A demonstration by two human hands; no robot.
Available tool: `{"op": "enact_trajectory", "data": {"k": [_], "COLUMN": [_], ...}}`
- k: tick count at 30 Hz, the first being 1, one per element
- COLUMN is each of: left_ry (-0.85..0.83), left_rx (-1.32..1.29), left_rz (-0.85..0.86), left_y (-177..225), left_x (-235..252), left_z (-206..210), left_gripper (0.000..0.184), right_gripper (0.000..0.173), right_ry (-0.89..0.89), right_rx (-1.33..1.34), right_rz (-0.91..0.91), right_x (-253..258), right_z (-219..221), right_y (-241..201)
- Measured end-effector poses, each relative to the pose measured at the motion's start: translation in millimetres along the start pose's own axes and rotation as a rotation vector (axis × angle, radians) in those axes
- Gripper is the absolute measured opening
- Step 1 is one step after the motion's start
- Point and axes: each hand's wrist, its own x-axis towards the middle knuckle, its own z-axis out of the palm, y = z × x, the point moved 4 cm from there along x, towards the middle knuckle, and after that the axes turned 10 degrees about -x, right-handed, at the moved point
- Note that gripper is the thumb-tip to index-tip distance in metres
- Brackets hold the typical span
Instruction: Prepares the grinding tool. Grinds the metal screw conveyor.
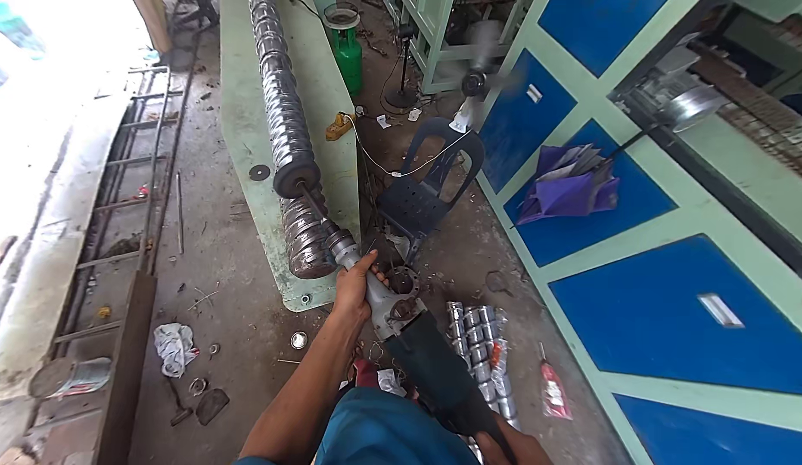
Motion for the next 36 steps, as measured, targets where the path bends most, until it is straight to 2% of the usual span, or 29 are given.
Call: {"op": "enact_trajectory", "data": {"k": [6,14,23,27,36], "left_ry": [0.022,0.02,0.033,0.041,0.038], "left_rx": [-0.016,0.013,0.107,0.118,0.036], "left_rz": [0.019,0.023,-0.004,-0.002,0.024], "left_y": [7,4,-11,-12,8], "left_x": [-3,-2,11,14,-6], "left_z": [-10,-9,12,13,-6], "left_gripper": [0.012,0.013,0.024,0.023,0.02], "right_gripper": [0.057,0.056,0.049,0.045,0.052], "right_ry": [-0.007,-0.015,-0.026,-0.045,-0.063], "right_rx": [-0.08,-0.057,0.191,0.257,0.094], "right_rz": [-0.024,-0.028,0.02,0.025,-0.019], "right_x": [2,2,9,10,3], "right_z": [-6,-1,8,8,0], "right_y": [-5,-1,20,20,3]}}
